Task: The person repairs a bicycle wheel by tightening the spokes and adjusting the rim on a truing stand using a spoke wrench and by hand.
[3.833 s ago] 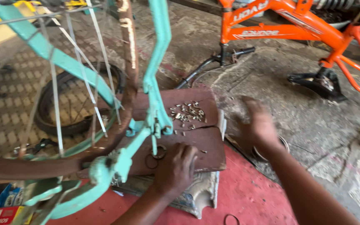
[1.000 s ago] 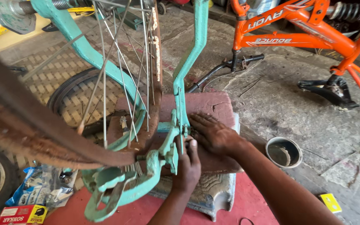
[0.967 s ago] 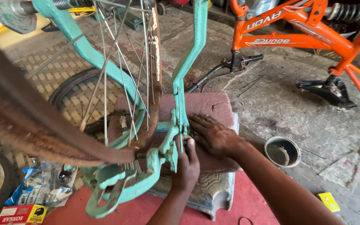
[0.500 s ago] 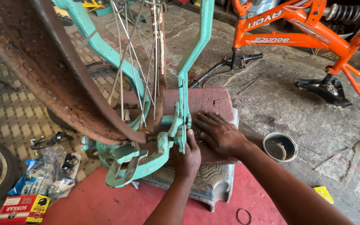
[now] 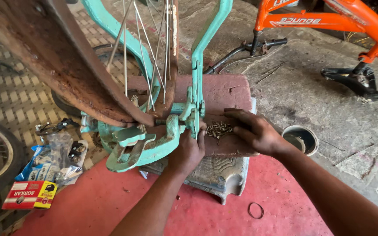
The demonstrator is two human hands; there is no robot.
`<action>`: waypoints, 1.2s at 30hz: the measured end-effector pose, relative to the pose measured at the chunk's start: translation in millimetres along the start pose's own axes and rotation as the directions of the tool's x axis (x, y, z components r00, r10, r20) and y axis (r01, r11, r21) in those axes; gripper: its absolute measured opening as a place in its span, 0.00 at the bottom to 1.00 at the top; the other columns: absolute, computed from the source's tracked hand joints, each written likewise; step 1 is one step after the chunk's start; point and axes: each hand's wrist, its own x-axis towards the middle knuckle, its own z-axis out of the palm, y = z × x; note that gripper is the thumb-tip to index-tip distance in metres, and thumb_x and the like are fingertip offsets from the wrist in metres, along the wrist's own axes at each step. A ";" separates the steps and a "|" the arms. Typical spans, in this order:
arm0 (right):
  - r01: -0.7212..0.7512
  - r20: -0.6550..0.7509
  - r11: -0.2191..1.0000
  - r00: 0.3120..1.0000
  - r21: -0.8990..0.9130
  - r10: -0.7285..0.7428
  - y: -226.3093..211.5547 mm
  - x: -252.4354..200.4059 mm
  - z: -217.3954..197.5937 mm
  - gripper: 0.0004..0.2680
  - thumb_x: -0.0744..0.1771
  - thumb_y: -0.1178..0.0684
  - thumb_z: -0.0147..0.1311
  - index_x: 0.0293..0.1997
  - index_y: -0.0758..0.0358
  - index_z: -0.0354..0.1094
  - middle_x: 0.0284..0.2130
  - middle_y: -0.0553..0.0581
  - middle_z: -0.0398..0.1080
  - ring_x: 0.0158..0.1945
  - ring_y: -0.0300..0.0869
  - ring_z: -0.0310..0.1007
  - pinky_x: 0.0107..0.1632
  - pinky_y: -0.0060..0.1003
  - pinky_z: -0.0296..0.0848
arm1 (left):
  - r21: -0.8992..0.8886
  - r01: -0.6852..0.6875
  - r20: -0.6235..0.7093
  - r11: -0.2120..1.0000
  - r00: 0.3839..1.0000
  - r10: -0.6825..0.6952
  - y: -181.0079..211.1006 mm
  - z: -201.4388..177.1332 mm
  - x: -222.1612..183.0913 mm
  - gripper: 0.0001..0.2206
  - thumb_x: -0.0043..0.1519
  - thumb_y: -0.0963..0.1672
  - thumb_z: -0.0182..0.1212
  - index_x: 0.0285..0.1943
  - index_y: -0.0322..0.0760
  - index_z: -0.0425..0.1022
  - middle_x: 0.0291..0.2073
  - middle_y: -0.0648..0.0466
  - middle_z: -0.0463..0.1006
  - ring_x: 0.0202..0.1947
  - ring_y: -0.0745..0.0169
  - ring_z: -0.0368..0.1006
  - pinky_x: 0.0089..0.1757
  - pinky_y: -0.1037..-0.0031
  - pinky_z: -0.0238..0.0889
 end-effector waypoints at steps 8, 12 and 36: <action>0.336 0.271 0.797 0.936 -0.502 -0.224 -2.6 -5.8 22.6 0.30 0.66 0.37 0.52 0.74 0.59 0.47 0.74 0.64 0.50 0.77 0.57 0.40 0.74 0.59 0.38 | 0.180 -0.389 -0.067 0.904 0.912 0.405 25.0 -16.1 -1.2 0.18 0.68 0.45 0.53 0.67 0.38 0.72 0.56 0.42 0.79 0.55 0.42 0.77 0.55 0.57 0.68; 0.338 0.261 0.791 0.937 -0.511 -0.232 9.7 -10.9 22.5 0.25 0.69 0.40 0.45 0.75 0.59 0.50 0.73 0.61 0.50 0.77 0.55 0.42 0.75 0.50 0.40 | 0.187 -0.375 0.071 0.908 0.927 0.368 25.8 -17.6 -1.8 0.19 0.66 0.44 0.56 0.65 0.34 0.73 0.57 0.41 0.79 0.57 0.40 0.75 0.56 0.57 0.66; -0.027 -0.069 0.992 0.997 -0.124 0.019 39.2 29.4 9.6 0.09 0.63 0.65 0.51 0.42 0.65 0.78 0.54 0.58 0.73 0.54 0.48 0.76 0.54 0.39 0.76 | 0.253 -0.324 0.179 0.912 0.942 0.286 25.5 -11.2 -0.6 0.18 0.66 0.53 0.55 0.59 0.44 0.78 0.69 0.44 0.66 0.62 0.33 0.66 0.55 0.48 0.63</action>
